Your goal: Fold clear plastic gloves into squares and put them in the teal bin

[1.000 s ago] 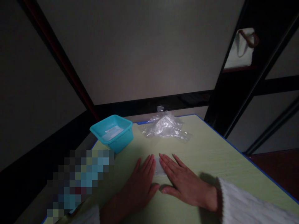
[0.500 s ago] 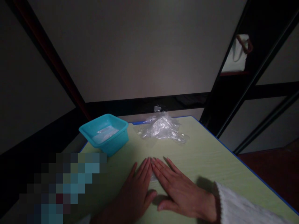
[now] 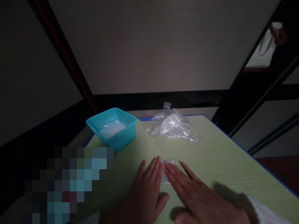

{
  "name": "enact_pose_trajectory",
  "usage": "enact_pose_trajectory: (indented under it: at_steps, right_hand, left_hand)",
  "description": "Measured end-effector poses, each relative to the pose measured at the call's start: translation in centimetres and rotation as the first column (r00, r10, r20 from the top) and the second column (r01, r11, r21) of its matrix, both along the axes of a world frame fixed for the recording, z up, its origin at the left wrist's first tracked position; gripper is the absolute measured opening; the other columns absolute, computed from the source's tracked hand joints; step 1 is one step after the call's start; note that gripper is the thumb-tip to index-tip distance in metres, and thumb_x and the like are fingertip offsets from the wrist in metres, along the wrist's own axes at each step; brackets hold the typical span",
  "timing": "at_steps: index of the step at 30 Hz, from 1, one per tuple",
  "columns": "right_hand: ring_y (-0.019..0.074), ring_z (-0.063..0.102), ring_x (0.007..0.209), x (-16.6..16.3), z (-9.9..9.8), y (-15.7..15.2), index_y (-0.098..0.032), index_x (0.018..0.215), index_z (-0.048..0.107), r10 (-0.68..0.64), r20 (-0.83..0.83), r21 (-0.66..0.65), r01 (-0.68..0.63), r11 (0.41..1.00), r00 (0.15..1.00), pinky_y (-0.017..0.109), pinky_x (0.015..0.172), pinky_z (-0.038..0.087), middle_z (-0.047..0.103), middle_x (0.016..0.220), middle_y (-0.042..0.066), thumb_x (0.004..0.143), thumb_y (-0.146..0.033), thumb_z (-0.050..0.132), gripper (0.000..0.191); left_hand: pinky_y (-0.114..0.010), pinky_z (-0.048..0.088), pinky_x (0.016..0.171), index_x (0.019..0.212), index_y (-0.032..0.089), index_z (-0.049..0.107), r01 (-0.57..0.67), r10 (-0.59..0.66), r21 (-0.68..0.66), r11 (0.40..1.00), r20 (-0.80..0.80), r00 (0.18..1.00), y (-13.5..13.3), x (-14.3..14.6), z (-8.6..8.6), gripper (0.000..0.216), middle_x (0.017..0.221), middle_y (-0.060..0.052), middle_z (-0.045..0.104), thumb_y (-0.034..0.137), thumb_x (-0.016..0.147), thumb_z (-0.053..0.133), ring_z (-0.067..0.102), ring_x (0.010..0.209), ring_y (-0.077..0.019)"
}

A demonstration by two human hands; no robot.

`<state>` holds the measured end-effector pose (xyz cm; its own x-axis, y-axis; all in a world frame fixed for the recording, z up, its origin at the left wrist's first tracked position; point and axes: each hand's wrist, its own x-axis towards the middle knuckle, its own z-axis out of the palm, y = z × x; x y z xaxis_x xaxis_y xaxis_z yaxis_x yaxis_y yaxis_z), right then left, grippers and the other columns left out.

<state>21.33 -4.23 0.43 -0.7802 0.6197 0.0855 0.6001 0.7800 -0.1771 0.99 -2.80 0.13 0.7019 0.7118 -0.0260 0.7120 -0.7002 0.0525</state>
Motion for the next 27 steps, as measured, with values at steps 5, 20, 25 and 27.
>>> enact_pose_trajectory:
  at_steps: [5, 20, 25, 27]
  right_hand:
    - [0.0314, 0.024, 0.131, 0.0, 0.5, 0.0, -0.006, 0.141, 0.011, -0.006, -0.007, 0.023, 0.006, 1.0, 1.0, 0.056, 0.104, 0.025, 0.026, 0.141, 0.021, 0.084, -0.057, 0.04, 0.082]
    - [0.0223, 0.061, 0.093, 0.0, 0.7, 2.1, -0.015, 0.097, 0.063, -0.096, -0.179, 0.212, 0.134, 0.968, 0.979, 0.047, 0.094, 0.041, 0.066, 0.099, 0.008, 0.083, -0.027, 0.057, 0.019]
    - [0.0178, 0.061, 0.075, -0.5, 0.7, 2.2, -0.014, 0.092, 0.062, -0.04, -0.162, 0.218, 0.075, 0.973, 0.986, 0.041, 0.087, 0.046, 0.065, 0.078, 0.005, 0.085, -0.014, 0.048, 0.015]
    - [0.0182, 0.061, 0.074, -0.5, 0.8, 2.2, -0.014, 0.093, 0.062, -0.043, -0.15, 0.226, 0.076, 0.971, 0.988, 0.041, 0.086, 0.046, 0.064, 0.077, 0.005, 0.084, -0.013, 0.047, 0.017]
  left_hand:
    - [-0.055, 0.02, 0.105, 0.139, 0.004, 0.022, 0.009, -0.009, -0.005, 1.0, 0.011, 1.0, 0.0, -0.1, -0.1, 0.063, 0.146, -0.018, 0.011, 0.032, 0.087, 0.043, 0.013, 0.135, -0.0307]
    - [-0.053, 0.017, 0.107, 0.14, 0.005, 0.016, -0.042, 0.051, -0.055, 0.998, 0.162, 0.985, 0.4, -0.3, -0.8, 0.07, 0.147, -0.017, 0.016, 0.031, 0.083, 0.047, 0.014, 0.136, -0.0271]
    - [-0.053, 0.017, 0.107, 0.139, 0.005, 0.015, -0.061, 0.076, -0.071, 0.996, 0.233, 0.969, 0.3, 0.0, -0.6, 0.074, 0.144, -0.019, 0.026, 0.028, 0.079, 0.051, 0.022, 0.133, -0.0275]
    - [-0.053, 0.017, 0.107, 0.139, 0.006, 0.016, -0.063, 0.077, -0.06, 0.996, 0.25, 0.965, 0.3, 0.1, -0.7, 0.073, 0.143, -0.019, 0.029, 0.028, 0.079, 0.051, 0.024, 0.133, -0.028]
